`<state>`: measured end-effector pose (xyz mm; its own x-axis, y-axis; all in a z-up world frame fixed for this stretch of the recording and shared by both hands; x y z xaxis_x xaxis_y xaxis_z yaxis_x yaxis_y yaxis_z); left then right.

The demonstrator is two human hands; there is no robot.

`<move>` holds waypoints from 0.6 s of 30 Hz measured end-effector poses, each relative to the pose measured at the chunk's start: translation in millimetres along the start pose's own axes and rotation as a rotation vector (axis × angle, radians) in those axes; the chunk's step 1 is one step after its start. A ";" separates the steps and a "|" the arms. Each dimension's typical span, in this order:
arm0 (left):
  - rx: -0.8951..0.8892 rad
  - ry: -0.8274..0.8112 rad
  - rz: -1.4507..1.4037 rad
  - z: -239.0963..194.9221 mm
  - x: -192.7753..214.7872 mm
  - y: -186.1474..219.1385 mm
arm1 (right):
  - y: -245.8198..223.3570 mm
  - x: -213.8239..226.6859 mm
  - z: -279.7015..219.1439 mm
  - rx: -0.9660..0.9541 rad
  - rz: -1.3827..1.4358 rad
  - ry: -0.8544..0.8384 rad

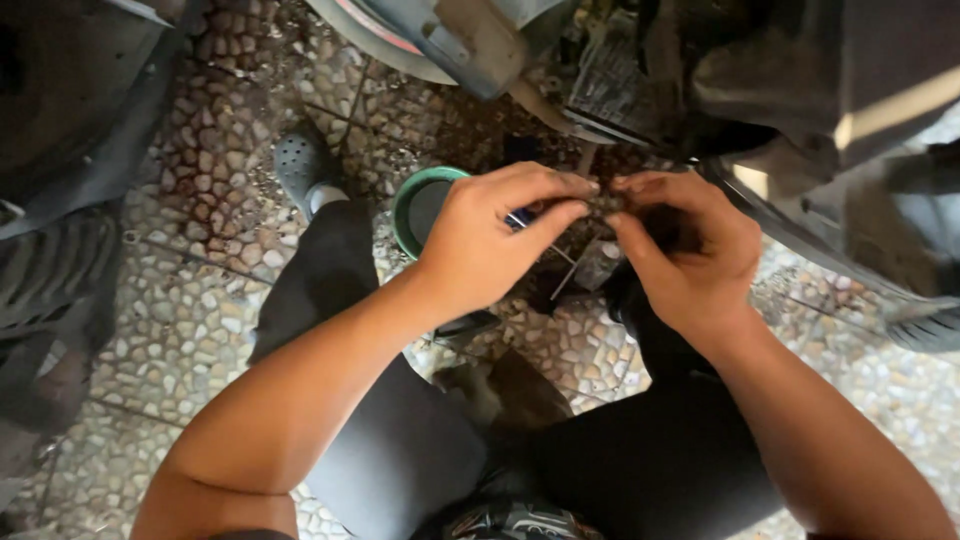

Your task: The person sits on the floor beside a red scooter and works on its lower engine area. They handle small metal parts and a green container, then use a T-handle wrench to turn a fastener on the scooter's underbody, repositioning the tool repeatedly.

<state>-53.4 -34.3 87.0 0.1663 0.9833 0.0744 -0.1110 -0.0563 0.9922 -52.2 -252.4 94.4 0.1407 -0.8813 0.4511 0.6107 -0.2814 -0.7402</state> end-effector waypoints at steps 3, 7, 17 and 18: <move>-0.126 0.044 0.102 -1.6 6.4 9.8 | -5.1 1.5 8.7 0.063 -0.032 -0.058; -0.201 0.048 0.161 -3.3 5.6 20.6 | -2.9 5.8 11.4 0.092 -0.177 -0.161; -0.234 -0.041 0.262 -12.3 3.3 23.2 | -10.8 13.6 14.7 0.173 -0.071 -0.134; -0.234 -0.047 0.274 -13.1 3.5 22.4 | -13.6 11.9 18.7 0.214 -0.060 -0.153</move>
<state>-68.1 -29.9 108.2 0.1433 0.9279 0.3441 -0.3777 -0.2701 0.8857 -44.3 -251.9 119.1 0.2054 -0.7934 0.5730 0.7701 -0.2303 -0.5949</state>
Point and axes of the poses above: each hand's wrist, its own z-axis towards the middle knuckle, its own x-axis out of the back of the hand, y = z × x, the point moved 2 cm from there along z, towards the middle knuckle, and after that the axes turned 10 degrees about x, right-handed, at the moved point
